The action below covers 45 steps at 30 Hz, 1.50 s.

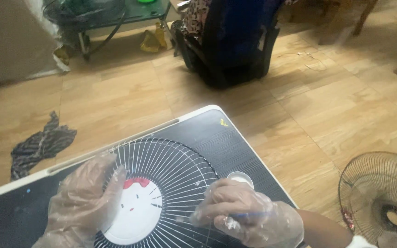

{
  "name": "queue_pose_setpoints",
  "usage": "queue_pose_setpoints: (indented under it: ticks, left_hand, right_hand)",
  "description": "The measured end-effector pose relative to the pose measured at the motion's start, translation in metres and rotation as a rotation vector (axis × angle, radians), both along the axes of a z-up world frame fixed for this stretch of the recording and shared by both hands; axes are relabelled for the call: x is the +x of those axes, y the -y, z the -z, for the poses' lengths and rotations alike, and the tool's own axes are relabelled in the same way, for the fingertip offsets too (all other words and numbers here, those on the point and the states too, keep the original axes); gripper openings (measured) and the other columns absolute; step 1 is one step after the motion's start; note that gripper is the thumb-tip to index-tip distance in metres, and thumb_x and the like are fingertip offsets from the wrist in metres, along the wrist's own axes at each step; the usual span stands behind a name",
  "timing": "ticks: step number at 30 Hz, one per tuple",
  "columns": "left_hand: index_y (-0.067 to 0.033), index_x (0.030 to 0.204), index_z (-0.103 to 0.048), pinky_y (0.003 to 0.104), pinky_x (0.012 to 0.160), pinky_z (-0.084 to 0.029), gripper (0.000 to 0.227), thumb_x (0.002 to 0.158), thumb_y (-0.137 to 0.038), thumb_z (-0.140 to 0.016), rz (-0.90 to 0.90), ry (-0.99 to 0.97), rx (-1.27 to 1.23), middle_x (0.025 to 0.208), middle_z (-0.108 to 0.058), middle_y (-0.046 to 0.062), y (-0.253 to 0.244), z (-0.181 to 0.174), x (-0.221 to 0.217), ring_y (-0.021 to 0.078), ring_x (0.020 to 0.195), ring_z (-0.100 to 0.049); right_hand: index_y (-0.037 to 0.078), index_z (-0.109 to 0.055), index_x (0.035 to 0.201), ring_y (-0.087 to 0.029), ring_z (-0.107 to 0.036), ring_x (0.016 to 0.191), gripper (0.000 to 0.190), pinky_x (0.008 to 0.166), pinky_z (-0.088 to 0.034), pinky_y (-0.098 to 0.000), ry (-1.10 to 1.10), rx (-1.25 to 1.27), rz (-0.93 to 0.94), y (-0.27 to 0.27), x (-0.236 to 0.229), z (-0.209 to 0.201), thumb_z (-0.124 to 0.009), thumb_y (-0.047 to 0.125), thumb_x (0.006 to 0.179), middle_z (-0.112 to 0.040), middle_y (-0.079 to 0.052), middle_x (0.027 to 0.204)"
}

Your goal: Painting the spokes of a fan grill using a small brush and white paint

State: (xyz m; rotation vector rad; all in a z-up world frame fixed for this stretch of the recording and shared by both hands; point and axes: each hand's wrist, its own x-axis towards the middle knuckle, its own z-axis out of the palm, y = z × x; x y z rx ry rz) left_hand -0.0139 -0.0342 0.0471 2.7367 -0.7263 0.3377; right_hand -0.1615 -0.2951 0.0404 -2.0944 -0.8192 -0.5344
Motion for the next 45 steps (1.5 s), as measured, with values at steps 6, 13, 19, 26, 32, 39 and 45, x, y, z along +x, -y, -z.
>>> queue_pose_setpoints:
  ticks: [6,13,19,26,32,39,45]
  left_hand:
    - [-0.0273,0.145,-0.041,0.048,0.096,-0.057,0.063,0.085,-0.036,-0.056,-0.263,-0.292,0.09,0.139,-0.055,0.007,0.013,-0.01,-0.008,0.0301,0.124,-0.057]
    - [-0.0061,0.146,-0.035,0.05,0.098,-0.052,0.072,0.087,-0.046,-0.049,-0.156,-0.199,0.133,0.141,-0.049,0.021,-0.003,0.019,0.007,0.0377,0.124,-0.054]
    - [-0.002,0.14,-0.044,0.048,0.092,-0.055,0.066,0.091,-0.046,-0.046,-0.064,-0.112,0.075,0.135,-0.055,0.024,-0.021,0.021,0.01,0.0374,0.118,-0.059]
    - [-0.0081,0.141,-0.045,0.041,0.093,-0.052,0.069,0.094,-0.057,-0.035,-0.002,0.007,0.152,0.138,-0.054,0.016,-0.025,0.038,0.014,0.0283,0.118,-0.059]
    - [-0.0146,0.145,-0.04,0.043,0.106,-0.044,0.068,0.092,-0.057,-0.034,-0.059,-0.052,0.252,0.146,-0.047,0.014,-0.022,0.04,0.015,0.0281,0.133,-0.047]
    - [-0.0145,0.142,-0.046,0.044,0.102,-0.047,0.066,0.092,-0.056,-0.037,-0.065,-0.056,0.169,0.144,-0.051,0.013,-0.017,0.031,0.008,0.0293,0.131,-0.05]
    - [-0.0154,0.142,-0.045,0.045,0.107,-0.044,0.063,0.089,-0.048,-0.042,-0.132,-0.183,0.16,0.146,-0.048,0.012,-0.01,0.025,0.008,0.0295,0.133,-0.048]
  right_hand:
    - [0.007,-0.061,0.089,-0.012,-0.066,0.071,0.043,0.059,-0.055,-0.0211,0.026,0.165,-0.16,0.01,0.01,0.009,-0.033,0.033,0.108,-0.072,-0.005,0.083]
    - [0.01,-0.07,0.102,-0.019,-0.062,0.091,0.038,0.092,-0.046,-0.0359,-0.495,0.125,-0.267,0.017,0.003,-0.013,-0.048,0.04,0.099,-0.068,-0.005,0.095]
    - [0.002,-0.072,0.096,-0.023,-0.058,0.071,0.044,0.076,-0.05,-0.0399,-0.108,0.21,-0.402,-0.004,0.01,-0.01,-0.042,0.032,0.105,-0.058,-0.011,0.074]
    - [0.008,-0.073,0.082,-0.016,-0.065,0.078,0.028,0.066,-0.056,-0.0269,-0.609,0.528,-0.114,-0.023,-0.012,-0.002,-0.061,0.032,0.091,-0.071,-0.01,0.089]
    - [0.012,-0.071,0.09,-0.011,-0.062,0.07,0.022,0.061,-0.051,-0.0229,-0.432,0.621,-0.179,-0.013,-0.013,0.024,-0.057,0.028,0.098,-0.07,-0.008,0.09]
    - [0.013,-0.062,0.092,-0.011,-0.063,0.084,0.013,0.081,-0.055,-0.0242,-0.142,0.234,-0.095,-0.023,-0.012,0.027,-0.052,0.014,0.099,-0.069,-0.001,0.088]
    - [0.018,-0.063,0.082,-0.01,-0.066,0.077,0.029,0.098,-0.043,-0.0397,0.084,0.02,0.084,-0.007,-0.006,0.017,-0.044,0.029,0.102,-0.071,0.005,0.08]
